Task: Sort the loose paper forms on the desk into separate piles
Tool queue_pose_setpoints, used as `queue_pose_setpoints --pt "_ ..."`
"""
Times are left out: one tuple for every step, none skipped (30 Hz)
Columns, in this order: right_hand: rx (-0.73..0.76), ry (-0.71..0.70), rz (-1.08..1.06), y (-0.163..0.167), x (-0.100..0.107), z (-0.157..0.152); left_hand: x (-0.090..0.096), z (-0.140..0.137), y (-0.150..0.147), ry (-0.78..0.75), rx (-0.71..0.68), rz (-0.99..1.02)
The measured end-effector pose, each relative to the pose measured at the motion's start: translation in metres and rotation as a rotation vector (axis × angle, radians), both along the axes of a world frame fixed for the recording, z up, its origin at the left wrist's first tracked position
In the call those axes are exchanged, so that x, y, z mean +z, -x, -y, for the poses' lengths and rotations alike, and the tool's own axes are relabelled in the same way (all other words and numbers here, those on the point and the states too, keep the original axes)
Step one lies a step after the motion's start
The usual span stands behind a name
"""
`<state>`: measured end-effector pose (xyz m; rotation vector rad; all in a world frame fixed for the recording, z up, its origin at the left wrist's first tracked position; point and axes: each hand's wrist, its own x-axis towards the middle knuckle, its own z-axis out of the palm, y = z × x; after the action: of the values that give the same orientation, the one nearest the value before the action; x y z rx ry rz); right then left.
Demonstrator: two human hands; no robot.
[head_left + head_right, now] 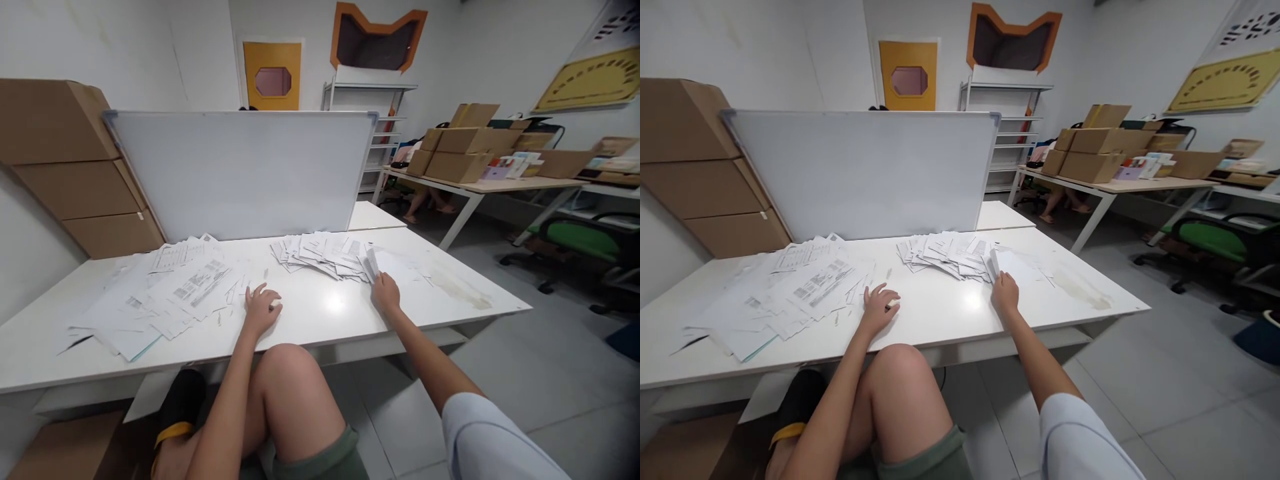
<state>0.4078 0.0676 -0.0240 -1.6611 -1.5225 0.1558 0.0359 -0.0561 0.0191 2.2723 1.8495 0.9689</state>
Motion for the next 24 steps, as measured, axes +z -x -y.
queue_pose_setpoints --pt "0.025 -0.007 0.016 0.003 0.000 0.002 -0.001 0.000 0.001 0.011 0.024 0.038" --pt "0.056 -0.016 0.040 0.007 0.001 0.006 -0.001 0.000 0.002 0.019 0.054 0.084" --pt "0.101 -0.032 0.076 0.011 0.001 0.009 -0.002 -0.001 0.003 0.024 0.089 0.136" --pt "0.165 -0.058 0.125 0.016 0.001 0.014 -0.003 -0.002 0.005 0.028 0.127 0.192" --pt "0.239 -0.090 0.182 0.021 0.001 0.019 -0.004 -0.004 0.006 0.037 0.163 0.249" --pt "0.316 -0.122 0.240 0.026 0.001 0.025 -0.005 -0.006 0.008 0.052 0.194 0.300" --pt "0.390 -0.151 0.291 0.033 0.001 0.031 -0.006 -0.009 0.009 0.069 0.218 0.342" --pt "0.454 -0.170 0.327 0.039 0.000 0.039 -0.007 -0.011 0.011 0.085 0.237 0.370" --pt "0.509 -0.179 0.344 0.047 0.000 0.048 -0.009 -0.013 0.012 0.094 0.252 0.384" --pt "0.560 -0.183 0.354 0.055 0.000 0.057 -0.010 -0.016 0.013 0.096 0.261 0.384" --pt "0.611 -0.184 0.362 0.064 0.000 0.067 -0.011 -0.017 0.014 0.090 0.265 0.379" --pt "0.670 -0.181 0.375 0.074 0.000 0.077 -0.012 -0.019 0.014 0.078 0.262 0.376" --pt "0.731 -0.173 0.394 0.084 0.001 0.087 -0.013 -0.020 0.015 0.064 0.253 0.378" --pt "0.789 -0.158 0.422 0.094 0.002 0.097 -0.015 -0.020 0.015 0.052 0.238 0.384" --pt "0.839 -0.137 0.454 0.103 0.003 0.105 -0.016 -0.020 0.015 0.041 0.224 0.392" --pt "0.877 -0.115 0.487 0.111 0.005 0.113 -0.017 -0.020 0.015 0.033 0.213 0.400" --pt "0.905 -0.095 0.519 0.119 0.007 0.118 -0.017 -0.020 0.016 0.030 0.209 0.407" --pt "0.925 -0.080 0.549 0.125 0.010 0.123 -0.018 -0.019 0.016 0.031 0.208 0.413" --pt "0.941 -0.071 0.573 0.130 0.012 0.126 -0.018 -0.019 0.016 0.033 0.210 0.418" --pt "0.957 -0.066 0.591 0.134 0.014 0.128 -0.018 -0.019 0.016 0.035 0.213 0.422" --pt "0.972 -0.064 0.603 0.137 0.016 0.130 -0.018 -0.018 0.016 0.034 0.213 0.423" --pt "0.986 -0.063 0.609 0.140 0.017 0.131 -0.018 -0.018 0.015 0.031 0.213 0.421" --pt "0.999 -0.062 0.612 0.142 0.018 0.132 -0.018 -0.018 0.015 0.027 0.213 0.416" --pt "1.009 -0.063 0.614 0.144 0.018 0.133 -0.018 -0.018 0.015 0.024 0.215 0.409"
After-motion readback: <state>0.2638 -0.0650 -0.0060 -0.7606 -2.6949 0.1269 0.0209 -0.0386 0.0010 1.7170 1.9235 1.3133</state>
